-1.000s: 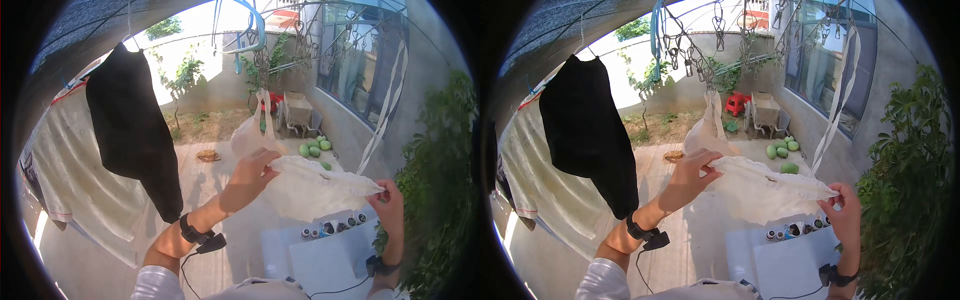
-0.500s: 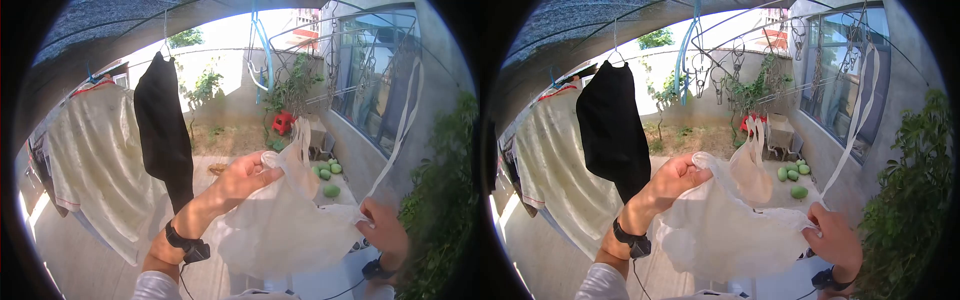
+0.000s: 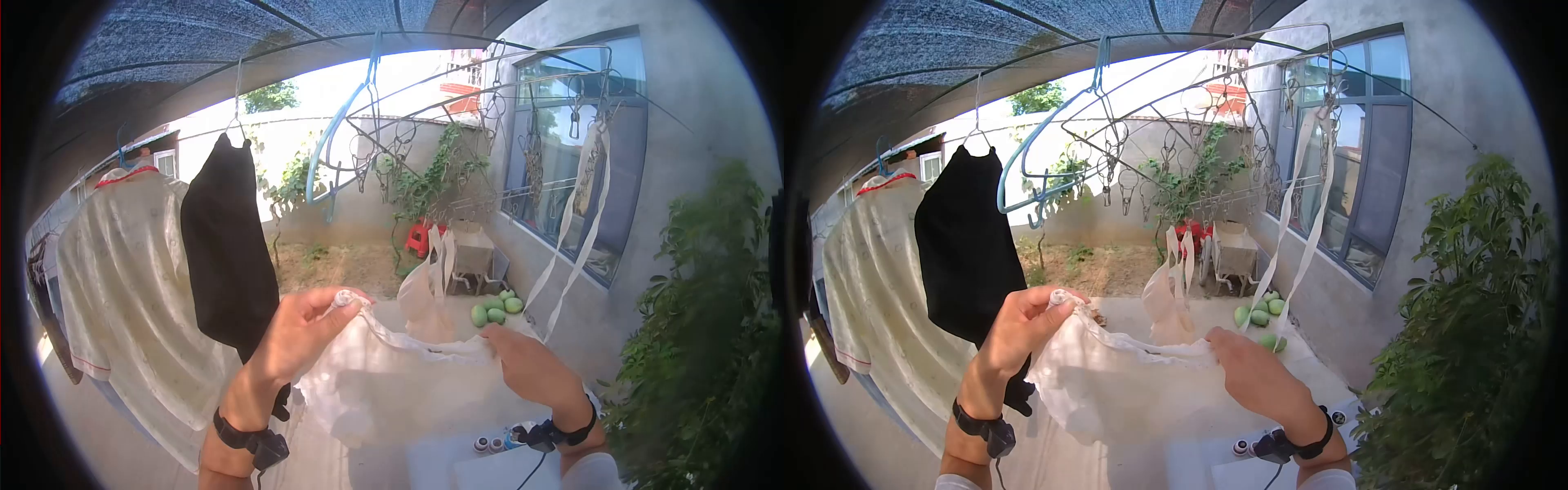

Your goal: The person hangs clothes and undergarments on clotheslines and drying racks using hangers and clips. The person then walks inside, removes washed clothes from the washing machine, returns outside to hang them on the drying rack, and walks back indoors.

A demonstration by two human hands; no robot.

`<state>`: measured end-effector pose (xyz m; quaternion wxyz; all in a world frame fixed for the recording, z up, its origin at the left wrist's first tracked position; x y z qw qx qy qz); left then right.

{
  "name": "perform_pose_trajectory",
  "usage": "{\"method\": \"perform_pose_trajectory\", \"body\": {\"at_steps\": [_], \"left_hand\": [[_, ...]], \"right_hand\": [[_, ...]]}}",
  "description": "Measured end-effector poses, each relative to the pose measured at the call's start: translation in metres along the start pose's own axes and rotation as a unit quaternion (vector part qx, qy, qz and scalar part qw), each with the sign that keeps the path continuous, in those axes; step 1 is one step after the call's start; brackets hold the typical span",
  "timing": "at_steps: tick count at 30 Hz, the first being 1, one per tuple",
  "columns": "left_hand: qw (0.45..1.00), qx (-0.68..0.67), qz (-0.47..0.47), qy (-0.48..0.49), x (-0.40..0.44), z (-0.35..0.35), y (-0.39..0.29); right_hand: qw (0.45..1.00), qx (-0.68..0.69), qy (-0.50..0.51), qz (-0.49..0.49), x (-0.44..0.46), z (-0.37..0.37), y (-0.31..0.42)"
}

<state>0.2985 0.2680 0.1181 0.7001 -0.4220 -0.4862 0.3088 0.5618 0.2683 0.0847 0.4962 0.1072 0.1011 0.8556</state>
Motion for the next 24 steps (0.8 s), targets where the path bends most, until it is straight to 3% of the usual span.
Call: {"method": "perform_pose_trajectory", "body": {"at_steps": [1, 3, 4, 6, 7, 9, 11, 12, 13, 14, 15, 16, 18, 19, 21, 24], "left_hand": [[1.000, -0.002, -0.008, 0.004, 0.001, -0.004, -0.001], [0.991, 0.095, -0.093, -0.011, 0.005, -0.015, -0.019], [0.965, 0.222, -0.136, -0.005, 0.001, -0.020, -0.032], [0.947, 0.266, -0.180, 0.017, 0.009, -0.039, -0.047], [0.926, 0.313, -0.210, 0.034, 0.007, -0.051, -0.053], [0.949, 0.201, -0.241, -0.027, 0.019, -0.040, -0.049], [0.966, 0.166, -0.188, -0.067, 0.032, -0.024, -0.052], [0.965, 0.169, -0.183, -0.077, 0.040, -0.019, -0.048], [0.980, 0.050, -0.165, -0.095, 0.051, -0.009, -0.035], [0.980, -0.073, -0.146, -0.110, 0.062, -0.003, -0.022], [0.980, -0.074, -0.144, -0.112, 0.070, -0.003, -0.020], [0.970, -0.108, -0.130, -0.175, 0.074, 0.008, -0.016], [0.951, -0.151, -0.090, -0.256, 0.084, 0.005, -0.021], [0.950, -0.153, -0.088, -0.256, 0.086, 0.004, -0.023], [0.960, -0.189, -0.157, -0.132, 0.096, -0.014, -0.037], [0.950, -0.134, -0.218, -0.179, 0.088, -0.014, -0.048]], "right_hand": [[1.000, -0.005, -0.006, -0.003, 0.004, -0.002, 0.002], [0.953, -0.066, -0.158, 0.248, -0.003, 0.008, 0.043], [0.953, -0.075, -0.162, 0.243, 0.002, 0.005, 0.062], [0.925, 0.224, -0.080, 0.295, 0.013, 0.011, 0.093], [0.924, 0.231, -0.071, 0.297, 0.018, 0.012, 0.095], [0.902, 0.295, -0.110, 0.295, 0.041, 0.023, 0.101], [0.847, 0.464, 0.004, 0.259, 0.073, 0.023, 0.089], [0.818, 0.493, -0.067, 0.287, 0.080, 0.031, 0.091], [0.817, 0.494, -0.062, 0.291, 0.083, 0.036, 0.098], [0.883, 0.399, -0.095, 0.228, 0.084, 0.045, 0.095], [0.933, 0.297, -0.126, 0.159, 0.086, 0.052, 0.091], [0.933, 0.299, -0.124, 0.159, 0.091, 0.054, 0.094], [0.898, 0.103, -0.354, 0.239, 0.069, 0.097, 0.107], [0.899, 0.103, -0.352, 0.238, 0.067, 0.100, 0.111], [0.924, 0.072, -0.343, 0.151, 0.061, 0.106, 0.110], [0.909, 0.044, -0.370, 0.186, 0.044, 0.111, 0.105]]}}
Point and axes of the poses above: each hand's wrist, its own x-axis towards the middle knuckle, its own z-axis out of the back of the hand, y = z × x, the point moved 8 cm from there along x, towards the middle knuckle, and after that the axes turned 7 degrees about y, right-handed, at the moved point
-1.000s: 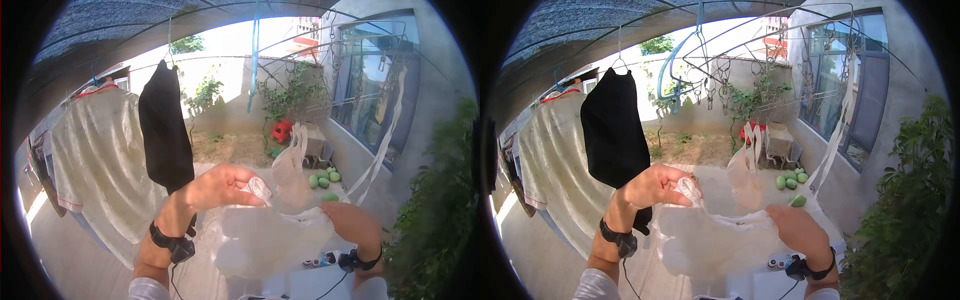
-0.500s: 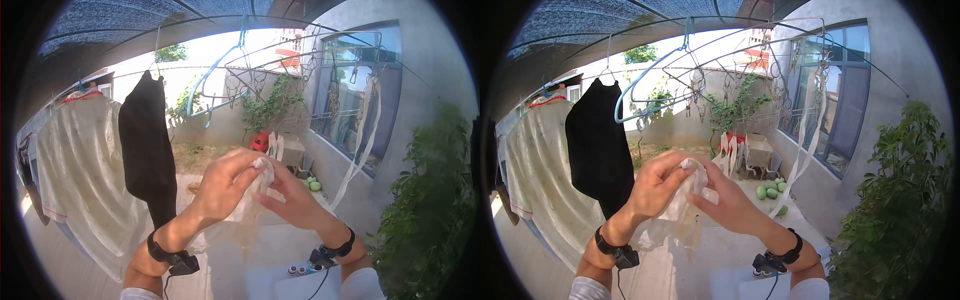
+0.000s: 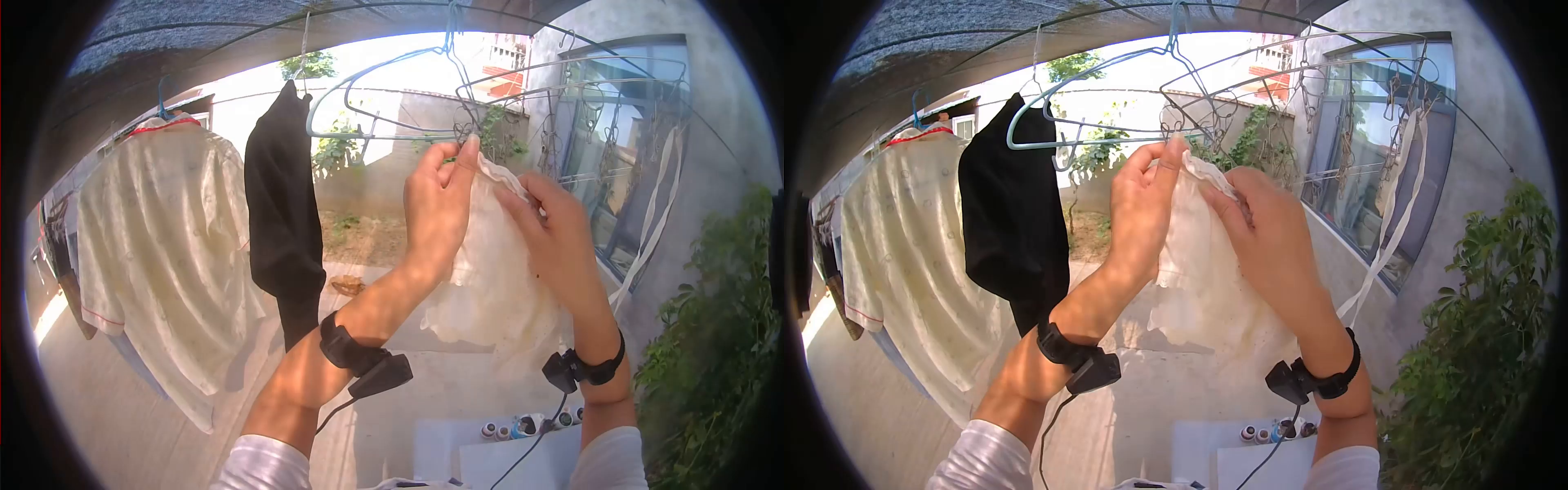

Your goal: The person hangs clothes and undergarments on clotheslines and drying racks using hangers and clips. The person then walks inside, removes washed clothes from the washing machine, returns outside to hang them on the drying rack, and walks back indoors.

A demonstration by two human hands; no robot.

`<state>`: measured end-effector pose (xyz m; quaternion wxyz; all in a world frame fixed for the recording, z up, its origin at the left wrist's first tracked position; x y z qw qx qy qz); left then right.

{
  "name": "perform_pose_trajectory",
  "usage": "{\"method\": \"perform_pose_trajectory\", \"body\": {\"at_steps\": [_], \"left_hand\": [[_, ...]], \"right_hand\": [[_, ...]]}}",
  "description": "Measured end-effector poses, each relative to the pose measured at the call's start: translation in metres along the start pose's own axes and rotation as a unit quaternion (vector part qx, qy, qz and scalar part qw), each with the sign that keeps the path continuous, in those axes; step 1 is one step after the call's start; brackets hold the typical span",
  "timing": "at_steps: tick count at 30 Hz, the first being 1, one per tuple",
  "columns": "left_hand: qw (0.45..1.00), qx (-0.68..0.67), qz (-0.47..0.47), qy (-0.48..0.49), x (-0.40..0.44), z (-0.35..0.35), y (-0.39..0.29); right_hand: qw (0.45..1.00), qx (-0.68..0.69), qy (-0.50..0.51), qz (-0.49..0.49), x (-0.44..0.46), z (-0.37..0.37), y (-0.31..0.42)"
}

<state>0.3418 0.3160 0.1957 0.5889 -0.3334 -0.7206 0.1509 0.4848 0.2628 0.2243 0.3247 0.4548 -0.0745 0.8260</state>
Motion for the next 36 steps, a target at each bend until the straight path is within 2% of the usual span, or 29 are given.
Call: {"method": "perform_pose_trajectory", "body": {"at_steps": [1, 3, 4, 6, 7, 8, 9, 11, 12, 13, 14, 15, 16, 19, 21, 22, 24, 25, 27, 30, 31, 33, 34, 36], "left_hand": [[0.998, 0.046, -0.033, 0.002, -0.002, -0.001, -0.007], [0.998, 0.048, -0.051, -0.002, -0.008, -0.009, -0.014], [0.996, 0.050, -0.073, -0.009, -0.011, -0.013, -0.021], [0.996, 0.047, -0.080, -0.014, -0.025, -0.022, -0.024], [0.995, 0.045, -0.092, -0.021, -0.033, -0.027, -0.023], [0.993, -0.019, -0.114, -0.021, -0.040, -0.035, -0.021], [0.993, -0.026, -0.111, -0.020, -0.048, -0.042, -0.021], [0.997, 0.025, -0.070, 0.004, -0.061, -0.059, -0.023], [0.988, 0.113, -0.101, 0.005, -0.067, -0.069, -0.032], [0.990, 0.105, -0.098, 0.008, -0.067, -0.081, -0.025], [0.987, 0.073, -0.143, 0.001, -0.069, -0.093, -0.021], [0.981, 0.041, -0.188, -0.009, -0.074, -0.102, -0.023], [0.983, 0.033, -0.182, -0.007, -0.077, -0.111, -0.018], [0.986, 0.055, -0.159, 0.014, -0.083, -0.134, -0.006], [0.991, -0.056, -0.099, 0.074, -0.087, -0.149, 0.011], [0.990, -0.062, -0.096, 0.079, -0.092, -0.152, 0.015], [0.997, -0.050, 0.011, 0.054, -0.100, -0.153, 0.038], [0.997, -0.052, 0.016, 0.057, -0.100, -0.157, 0.042], [0.982, -0.147, 0.112, -0.030, -0.099, -0.158, 0.066], [0.983, -0.147, 0.087, -0.065, -0.083, -0.178, 0.108], [0.983, -0.150, 0.090, -0.060, -0.075, -0.174, 0.099], [0.993, -0.107, 0.029, 0.030, -0.055, -0.169, 0.075], [0.994, -0.105, 0.029, 0.030, -0.046, -0.169, 0.078], [0.978, -0.168, 0.061, 0.107, -0.036, -0.176, 0.088]], "right_hand": [[1.000, -0.001, 0.000, -0.004, -0.003, 0.004, -0.002], [0.997, -0.003, -0.012, 0.072, -0.011, 0.013, 0.009], [0.998, -0.006, -0.010, 0.068, -0.013, 0.015, 0.010], [0.984, 0.179, 0.000, 0.005, -0.022, 0.017, -0.001], [0.985, 0.174, 0.001, 0.001, -0.027, 0.024, 0.001], [0.964, 0.253, 0.037, -0.071, -0.033, 0.026, -0.004], [0.931, 0.329, 0.071, -0.142, -0.039, 0.025, -0.006], [0.936, 0.312, 0.038, -0.161, -0.039, 0.039, 0.005], [0.965, 0.229, 0.004, -0.127, -0.033, 0.052, 0.014], [0.985, 0.142, -0.028, -0.093, -0.029, 0.064, 0.023], [0.985, 0.134, -0.027, -0.101, -0.028, 0.069, 0.023], [0.990, 0.056, -0.016, -0.128, -0.027, 0.074, 0.021], [0.988, -0.023, -0.004, -0.153, -0.027, 0.080, 0.017], [0.990, -0.005, -0.014, -0.143, -0.037, 0.100, -0.004], [0.984, -0.003, -0.044, -0.175, -0.051, 0.119, -0.017], [0.977, 0.005, -0.075, -0.201, -0.059, 0.129, -0.024], [0.970, 0.004, -0.099, -0.220, -0.071, 0.140, -0.041], [0.965, 0.012, -0.121, -0.234, -0.077, 0.143, -0.050], [0.960, 0.017, -0.150, -0.236, -0.083, 0.145, -0.066], [0.949, 0.013, -0.199, -0.244, -0.090, 0.151, -0.080], [0.945, 0.011, -0.214, -0.246, -0.092, 0.153, -0.084], [0.944, 0.017, -0.218, -0.247, -0.091, 0.158, -0.096], [0.946, -0.001, -0.215, -0.244, -0.090, 0.161, -0.102], [0.947, -0.011, -0.208, -0.243, -0.087, 0.156, -0.110]]}}
Point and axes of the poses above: each hand's wrist, its own x-axis towards the middle knuckle, its own z-axis out of the back of the hand, y = z × x, the point moved 8 cm from there along x, towards the middle knuckle, and after that the axes turned 7 degrees about y, right-handed, at the moved point
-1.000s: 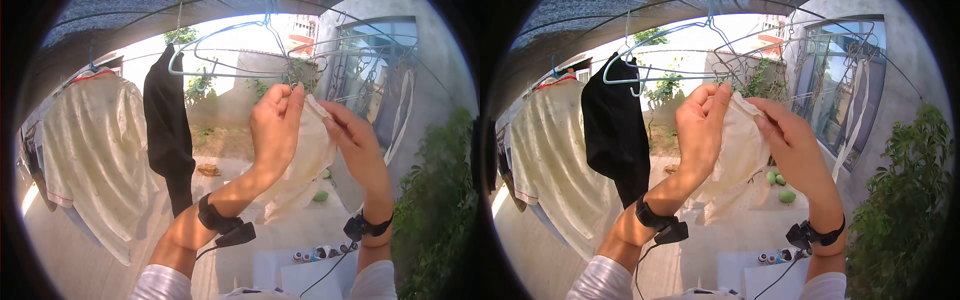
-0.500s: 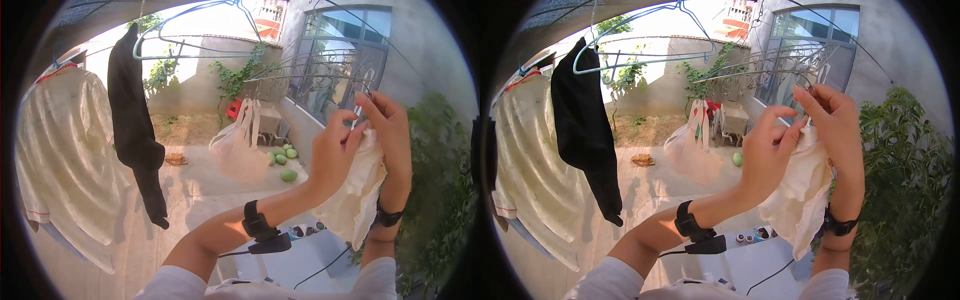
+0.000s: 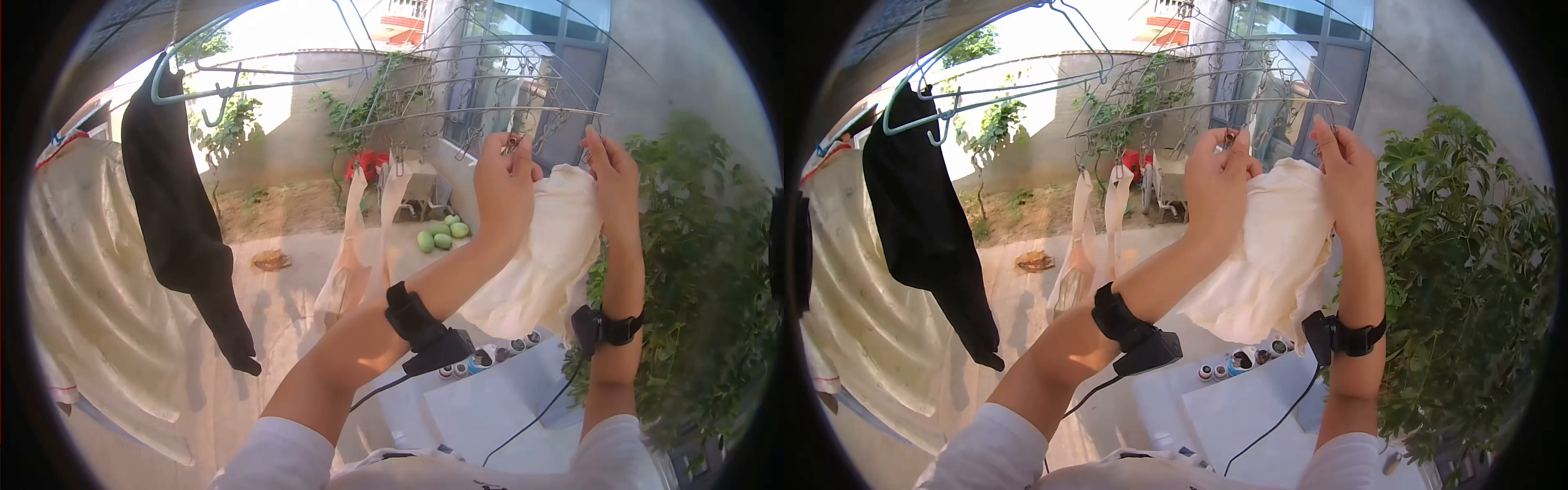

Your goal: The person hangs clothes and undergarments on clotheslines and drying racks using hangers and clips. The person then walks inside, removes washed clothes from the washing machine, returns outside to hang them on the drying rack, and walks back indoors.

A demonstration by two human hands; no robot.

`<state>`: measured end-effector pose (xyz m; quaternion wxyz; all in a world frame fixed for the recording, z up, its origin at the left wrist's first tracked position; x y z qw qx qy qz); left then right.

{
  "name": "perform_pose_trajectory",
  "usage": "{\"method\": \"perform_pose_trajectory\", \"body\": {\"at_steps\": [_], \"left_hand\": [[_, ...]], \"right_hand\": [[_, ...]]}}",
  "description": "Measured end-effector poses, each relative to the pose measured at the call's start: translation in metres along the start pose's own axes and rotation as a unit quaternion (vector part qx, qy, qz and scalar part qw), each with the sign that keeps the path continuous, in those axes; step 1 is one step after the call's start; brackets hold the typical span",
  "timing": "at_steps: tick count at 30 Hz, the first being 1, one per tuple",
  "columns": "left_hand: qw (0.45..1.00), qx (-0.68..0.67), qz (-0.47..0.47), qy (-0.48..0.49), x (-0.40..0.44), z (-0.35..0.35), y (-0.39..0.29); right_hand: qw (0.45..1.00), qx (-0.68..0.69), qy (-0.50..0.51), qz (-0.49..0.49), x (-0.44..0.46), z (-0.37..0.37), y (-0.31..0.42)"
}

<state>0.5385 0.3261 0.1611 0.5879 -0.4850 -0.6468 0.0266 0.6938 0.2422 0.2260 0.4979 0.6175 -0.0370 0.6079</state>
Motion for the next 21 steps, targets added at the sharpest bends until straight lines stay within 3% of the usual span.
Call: {"method": "perform_pose_trajectory", "body": {"at_steps": [3, 5, 6, 8, 9, 11, 12, 15, 18, 19, 21], "left_hand": [[1.000, 0.006, -0.004, -0.014, -0.007, -0.003, 0.002], [0.998, -0.001, 0.026, -0.053, -0.023, -0.002, 0.000], [0.995, -0.007, 0.055, -0.089, -0.031, 0.002, 0.003], [0.984, -0.081, 0.079, -0.135, -0.043, 0.020, 0.027], [0.968, -0.153, 0.099, -0.173, -0.048, 0.031, 0.038], [0.977, -0.083, 0.091, -0.176, -0.043, 0.058, 0.024], [0.981, -0.020, 0.079, -0.175, -0.037, 0.065, 0.016], [0.991, -0.075, 0.069, -0.089, -0.021, 0.059, 0.017], [0.993, -0.095, -0.009, -0.074, -0.008, 0.060, 0.004], [0.993, -0.095, -0.010, -0.076, -0.009, 0.062, 0.003], [0.995, 0.002, 0.002, -0.096, -0.015, 0.075, 0.000]], "right_hand": [[0.999, 0.013, -0.043, -0.030, -0.009, -0.003, -0.003], [0.955, -0.158, -0.242, 0.069, -0.056, 0.013, 0.038], [0.956, -0.159, -0.236, 0.070, -0.070, 0.005, 0.043], [0.990, -0.018, -0.095, 0.106, -0.085, -0.027, 0.047], [0.990, -0.015, -0.092, 0.105, -0.085, -0.038, 0.050], [0.988, -0.032, 0.092, 0.119, -0.077, -0.085, 0.057], [0.989, -0.035, 0.086, 0.117, -0.068, -0.087, 0.057], [0.986, -0.102, 0.035, 0.124, -0.034, -0.092, 0.056], [0.980, -0.109, 0.087, 0.144, -0.022, -0.105, 0.056], [0.979, -0.131, 0.106, 0.111, -0.020, -0.108, 0.058], [0.977, -0.153, 0.126, 0.075, -0.017, -0.114, 0.051]]}}
Point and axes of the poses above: each hand's wrist, its own x-axis towards the middle knuckle, its own z-axis out of the back of the hand, y = z × x, the point moved 8 cm from there along x, towards the middle knuckle, and after that the axes turned 7 degrees about y, right-handed, at the moved point
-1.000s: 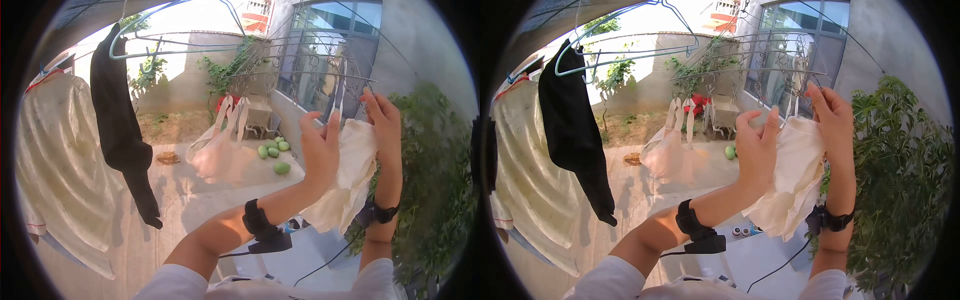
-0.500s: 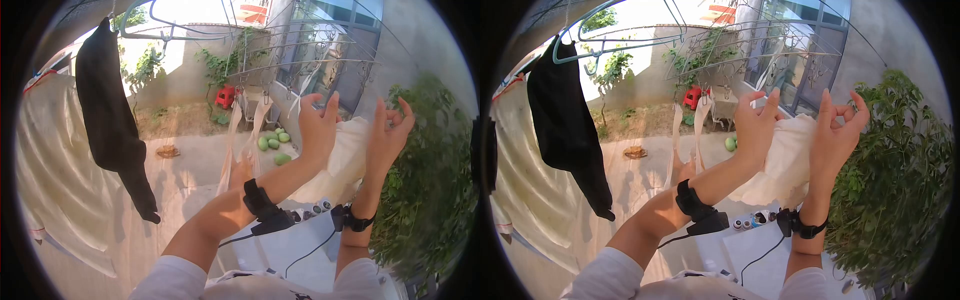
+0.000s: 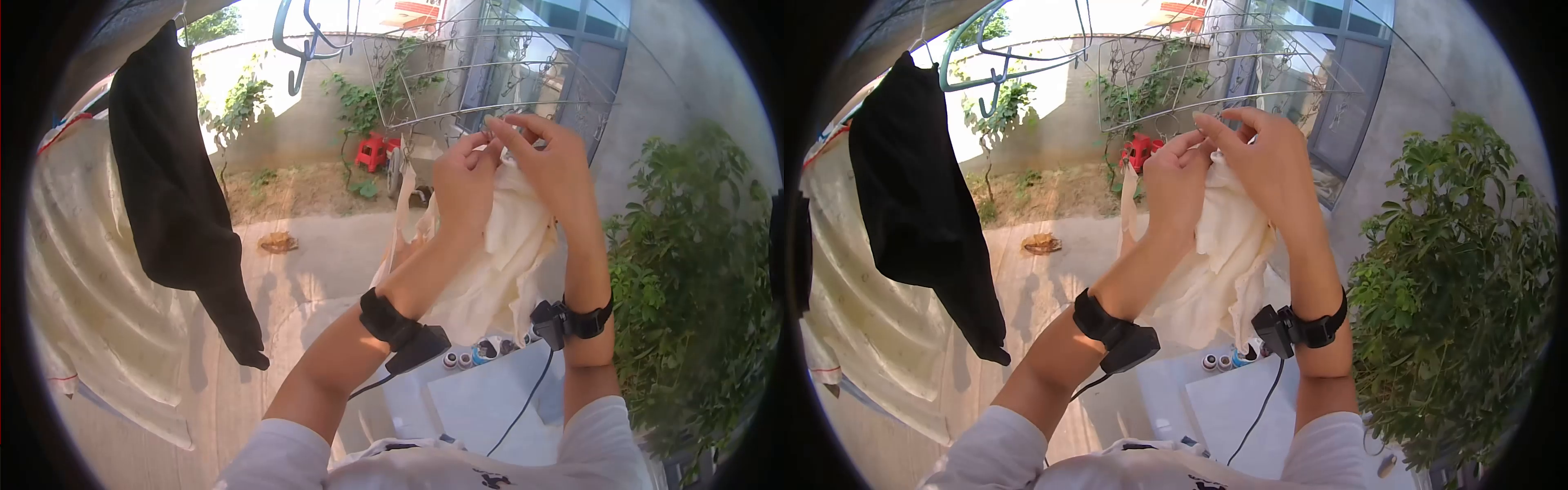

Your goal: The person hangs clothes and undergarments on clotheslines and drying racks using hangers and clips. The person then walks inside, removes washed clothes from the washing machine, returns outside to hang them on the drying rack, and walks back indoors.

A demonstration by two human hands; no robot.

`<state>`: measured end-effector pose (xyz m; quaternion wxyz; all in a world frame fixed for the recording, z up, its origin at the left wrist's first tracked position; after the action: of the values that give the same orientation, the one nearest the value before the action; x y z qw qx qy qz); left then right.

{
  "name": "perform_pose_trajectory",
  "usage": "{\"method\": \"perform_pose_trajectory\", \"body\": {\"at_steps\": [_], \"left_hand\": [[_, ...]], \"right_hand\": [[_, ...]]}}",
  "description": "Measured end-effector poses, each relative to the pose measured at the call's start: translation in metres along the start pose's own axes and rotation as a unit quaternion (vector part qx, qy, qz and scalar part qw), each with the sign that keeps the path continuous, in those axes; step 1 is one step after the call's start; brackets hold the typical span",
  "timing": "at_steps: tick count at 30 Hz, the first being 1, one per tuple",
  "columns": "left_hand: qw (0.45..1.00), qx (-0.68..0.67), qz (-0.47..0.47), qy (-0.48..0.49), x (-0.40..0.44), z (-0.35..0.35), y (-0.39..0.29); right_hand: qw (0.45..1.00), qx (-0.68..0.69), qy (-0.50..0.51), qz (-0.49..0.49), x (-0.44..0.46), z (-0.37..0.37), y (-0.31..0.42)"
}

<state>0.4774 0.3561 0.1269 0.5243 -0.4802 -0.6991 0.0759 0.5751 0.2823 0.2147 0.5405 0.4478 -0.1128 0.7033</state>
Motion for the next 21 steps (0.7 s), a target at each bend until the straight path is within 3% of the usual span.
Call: {"method": "perform_pose_trajectory", "body": {"at_steps": [2, 3, 5, 13, 16, 19, 21], "left_hand": [[0.999, 0.040, -0.020, 0.006, -0.002, 0.004, -0.005], [0.996, 0.079, -0.041, 0.014, -0.005, 0.006, -0.010], [0.992, 0.115, -0.045, 0.023, -0.005, 0.012, -0.015], [0.986, 0.130, -0.102, 0.025, -0.016, 0.021, -0.042], [0.983, 0.161, -0.090, -0.020, -0.020, 0.035, -0.051], [0.964, 0.259, -0.064, 0.019, -0.018, 0.033, -0.052], [0.956, 0.248, 0.058, 0.145, -0.017, 0.023, -0.037]], "right_hand": [[0.985, 0.098, 0.133, 0.052, 0.011, -0.024, -0.003], [0.984, 0.101, 0.137, 0.048, 0.012, -0.027, -0.005], [0.949, 0.265, 0.172, -0.001, 0.012, -0.034, -0.011], [0.872, 0.434, 0.226, -0.035, 0.015, -0.056, -0.015], [0.855, 0.463, 0.231, -0.031, 0.018, -0.064, -0.019], [0.837, 0.498, 0.222, -0.039, 0.017, -0.070, -0.024], [0.818, 0.528, 0.225, -0.048, 0.015, -0.076, -0.028]]}}
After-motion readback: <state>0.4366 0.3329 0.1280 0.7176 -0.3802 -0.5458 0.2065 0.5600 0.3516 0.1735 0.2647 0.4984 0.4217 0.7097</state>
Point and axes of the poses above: each hand's wrist, its own x-axis towards the middle knuckle, its own z-axis out of the back of the hand, y = z × x, the point moved 8 cm from there along x, towards the middle knuckle, and after that the axes turned 7 degrees about y, right-handed, at the moved point
